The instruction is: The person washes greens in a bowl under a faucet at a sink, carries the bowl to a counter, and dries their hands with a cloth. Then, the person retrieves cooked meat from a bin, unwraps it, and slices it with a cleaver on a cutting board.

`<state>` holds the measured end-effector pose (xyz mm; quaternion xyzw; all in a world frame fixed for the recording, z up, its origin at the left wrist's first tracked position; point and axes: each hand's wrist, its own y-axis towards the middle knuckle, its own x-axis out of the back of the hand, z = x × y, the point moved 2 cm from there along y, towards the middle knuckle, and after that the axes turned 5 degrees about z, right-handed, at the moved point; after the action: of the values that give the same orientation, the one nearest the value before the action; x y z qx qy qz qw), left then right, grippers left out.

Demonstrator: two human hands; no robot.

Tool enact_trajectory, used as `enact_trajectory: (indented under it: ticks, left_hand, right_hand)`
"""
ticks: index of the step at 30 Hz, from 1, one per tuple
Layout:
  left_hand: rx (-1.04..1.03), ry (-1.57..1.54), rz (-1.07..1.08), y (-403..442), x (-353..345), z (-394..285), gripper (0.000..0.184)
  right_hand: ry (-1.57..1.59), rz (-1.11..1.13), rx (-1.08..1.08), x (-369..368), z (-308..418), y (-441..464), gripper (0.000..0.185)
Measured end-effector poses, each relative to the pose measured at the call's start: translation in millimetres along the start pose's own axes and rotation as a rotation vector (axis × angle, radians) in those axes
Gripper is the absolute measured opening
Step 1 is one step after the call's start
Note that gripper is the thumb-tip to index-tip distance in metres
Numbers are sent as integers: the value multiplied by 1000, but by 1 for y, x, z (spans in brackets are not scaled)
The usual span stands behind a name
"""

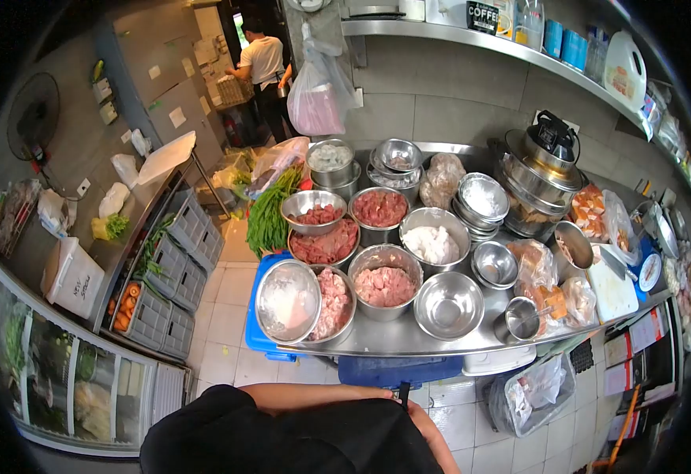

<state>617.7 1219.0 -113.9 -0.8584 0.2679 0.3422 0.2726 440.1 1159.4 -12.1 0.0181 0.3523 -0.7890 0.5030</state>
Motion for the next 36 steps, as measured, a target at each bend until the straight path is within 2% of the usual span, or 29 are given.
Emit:
enact_trajectory:
  ticks: [4, 5, 7, 8, 9, 10, 11, 12, 13, 17, 18, 23, 28, 36]
  left_hand:
    - [-34, -89, -66, -16, -31, -38, 47]
    - [-75, 61, -90, -17, -28, -53, 48]
    - [-108, 321, -104, -15, -31, -63, 50]
    - [-104, 432, -86, -9, -36, -53, 51]
    - [-142, 268, 31, 8, -20, -30, 50]
    - [-150, 468, 12, 21, 13, -8, 46]
    - [-170, 669, 3, 31, 38, 4, 45]
    - [-137, 544, 158, 22, 27, -10, 43]
    - [-121, 530, -168, -10, -28, -47, 41]
    - [-59, 667, -263, -14, -43, -65, 36]
    - [-72, 682, -247, -13, -43, -66, 35]
    - [-59, 703, -274, -15, -51, -74, 35]
    - [48, 608, -296, -12, -58, -83, 34]
    - [35, 768, -197, -8, -63, -96, 37]
  right_hand:
    - [-23, -77, -13, -30, 48, -21, 39]
    - [-28, -134, -17, -34, 52, -27, 36]
    - [-157, -96, 52, 3, 3, -9, 37]
    - [-410, -67, 65, 25, -15, 5, 38]
    - [-330, -28, 130, 29, -27, 13, 40]
    - [-441, -55, 106, 31, -26, 15, 37]
    - [-387, -52, 157, 15, -5, 6, 36]
    - [-206, -70, 123, 8, -3, 5, 35]
    - [-96, -79, 140, 7, -6, 6, 30]
    - [-140, -200, 152, -1, 6, -7, 34]
    - [-121, -226, 195, -3, 5, -8, 34]
    - [-121, -312, 139, -12, 16, -19, 34]
    - [-391, -394, 208, -5, 10, -18, 36]
    - [-312, -380, 196, -3, 7, -17, 37]
